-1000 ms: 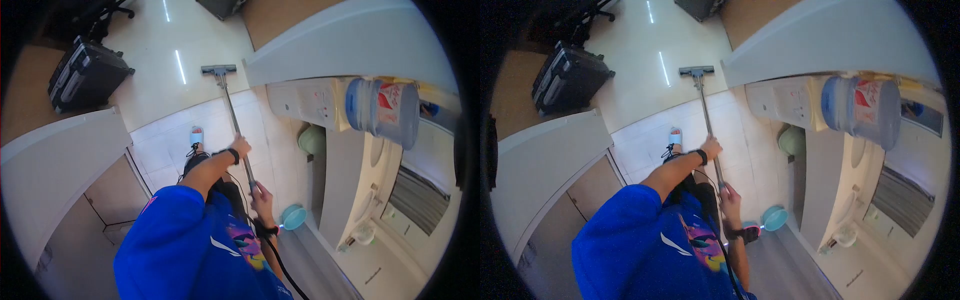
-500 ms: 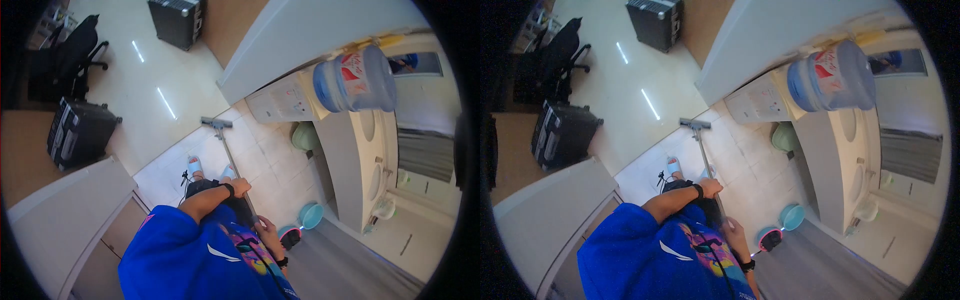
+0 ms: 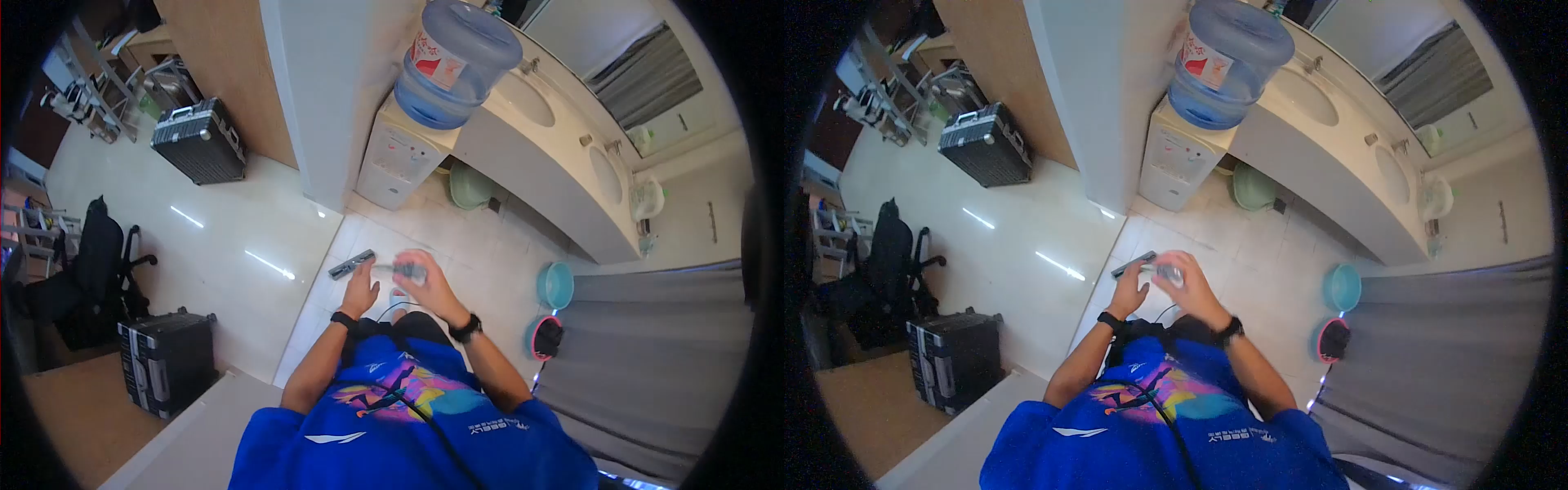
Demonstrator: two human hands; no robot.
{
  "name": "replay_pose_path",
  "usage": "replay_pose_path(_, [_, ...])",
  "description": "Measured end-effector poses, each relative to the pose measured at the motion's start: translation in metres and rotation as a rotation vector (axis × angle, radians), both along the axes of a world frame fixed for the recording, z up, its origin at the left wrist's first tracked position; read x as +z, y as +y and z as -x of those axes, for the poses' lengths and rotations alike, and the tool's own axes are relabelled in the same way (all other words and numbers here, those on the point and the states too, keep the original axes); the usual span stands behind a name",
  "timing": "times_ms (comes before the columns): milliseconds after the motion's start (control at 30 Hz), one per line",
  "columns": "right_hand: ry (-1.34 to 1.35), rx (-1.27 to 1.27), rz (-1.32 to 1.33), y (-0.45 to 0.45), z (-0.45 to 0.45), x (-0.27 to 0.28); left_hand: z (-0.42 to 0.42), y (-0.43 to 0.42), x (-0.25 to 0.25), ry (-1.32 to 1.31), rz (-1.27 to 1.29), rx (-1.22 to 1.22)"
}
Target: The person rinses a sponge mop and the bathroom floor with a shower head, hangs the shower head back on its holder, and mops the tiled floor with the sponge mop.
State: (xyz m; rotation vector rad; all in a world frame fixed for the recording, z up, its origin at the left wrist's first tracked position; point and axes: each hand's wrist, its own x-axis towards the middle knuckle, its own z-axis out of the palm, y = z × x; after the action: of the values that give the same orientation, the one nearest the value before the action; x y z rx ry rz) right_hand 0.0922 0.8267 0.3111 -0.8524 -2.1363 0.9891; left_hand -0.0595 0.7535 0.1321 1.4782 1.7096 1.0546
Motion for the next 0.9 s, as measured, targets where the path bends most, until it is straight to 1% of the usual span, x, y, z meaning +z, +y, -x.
replay_pose_path(33, [0.118, -0.01, 0.192, 0.014, 0.007, -0.018, 0.012, -0.008, 0.003, 0.019, -0.002, -0.008])
replay_pose_path(67, [0.239, -0.015, 0.384, 0.029, 0.014, -0.032, 0.023, -0.017, 0.01, 0.017, 0.074, -0.008])
replay_pose_path(100, [0.143, -0.056, 0.325, 0.052, 0.019, -0.039, 0.036, -0.027, 0.015, 0.016, 0.15, -0.005])
replay_pose_path(133, [0.045, -0.094, 0.269, 0.079, 0.021, -0.044, 0.047, -0.042, 0.008, 0.019, 0.059, 0.024])
replay_pose_path(167, [0.085, -0.074, 0.169, 0.106, 0.022, -0.054, 0.059, -0.059, 0.009, 0.036, 0.064, 0.023])
replay_pose_path(200, [0.123, -0.058, 0.074, 0.128, 0.023, -0.062, 0.069, -0.078, 0.013, -0.022, 0.095, 0.11])
replay_pose_path(233, [0.104, -0.087, 0.103, 0.142, 0.024, -0.049, 0.077, -0.097, 0.015, -0.083, 0.126, 0.201])
replay_pose_path(267, [0.081, -0.11, 0.133, 0.154, 0.028, -0.028, 0.085, -0.116, 0.014, -0.074, 0.138, 0.207])
replay_pose_path(333, [0.157, -0.091, 0.118, 0.176, 0.039, -0.002, 0.095, -0.156, 0.013, 0.107, 0.18, 0.318])
replay_pose_path(367, [0.169, -0.092, 0.134, 0.194, 0.042, -0.008, 0.094, -0.176, 0.012, 0.107, 0.2, 0.33])
replay_pose_path(433, [0.185, -0.078, 0.153, 0.231, 0.049, -0.014, 0.094, -0.202, 0.007, -0.05, 0.271, 0.512])
replay_pose_path(467, [0.15, -0.09, 0.143, 0.244, 0.052, -0.014, 0.091, -0.217, 0.002, -0.083, 0.306, 0.579])
replay_pose_path(533, [0.113, -0.085, 0.14, 0.267, 0.059, -0.015, 0.081, -0.242, -0.008, -0.086, 0.352, 0.652])
replay_pose_path(600, [0.0, -0.135, 0.05, 0.289, 0.069, -0.017, 0.067, -0.256, -0.015, -0.088, 0.392, 0.724])
replay_pose_path(633, [0.0, -0.119, 0.058, 0.296, 0.077, -0.015, 0.059, -0.259, -0.016, -0.116, 0.464, 0.76])
replay_pose_path(667, [0.015, -0.185, 0.055, 0.298, 0.083, -0.011, 0.05, -0.264, -0.019, -0.147, 0.537, 0.792])
replay_pose_path(700, [0.031, -0.251, 0.05, 0.302, 0.089, -0.006, 0.04, -0.266, -0.022, -0.149, 0.544, 0.806])
replay_pose_path(733, [0.033, -0.237, 0.054, 0.306, 0.094, -0.003, 0.033, -0.265, -0.031, -0.153, 0.538, 0.813])
replay_pose_path(767, [-0.016, -0.341, 0.05, 0.309, 0.098, -0.001, 0.027, -0.264, -0.04, -0.157, 0.531, 0.818])
replay_pose_path(800, [-0.065, -0.445, 0.044, 0.315, 0.101, -0.001, 0.022, -0.262, -0.049, -0.221, 0.528, 0.832])
replay_pose_path(833, [-0.065, -0.434, 0.046, 0.324, 0.104, -0.003, 0.02, -0.252, -0.051, -0.223, 0.528, 0.843])
replay_pose_path(900, [-0.124, -0.566, 0.046, 0.337, 0.105, -0.011, 0.008, -0.239, -0.053, -0.286, 0.513, 0.883])
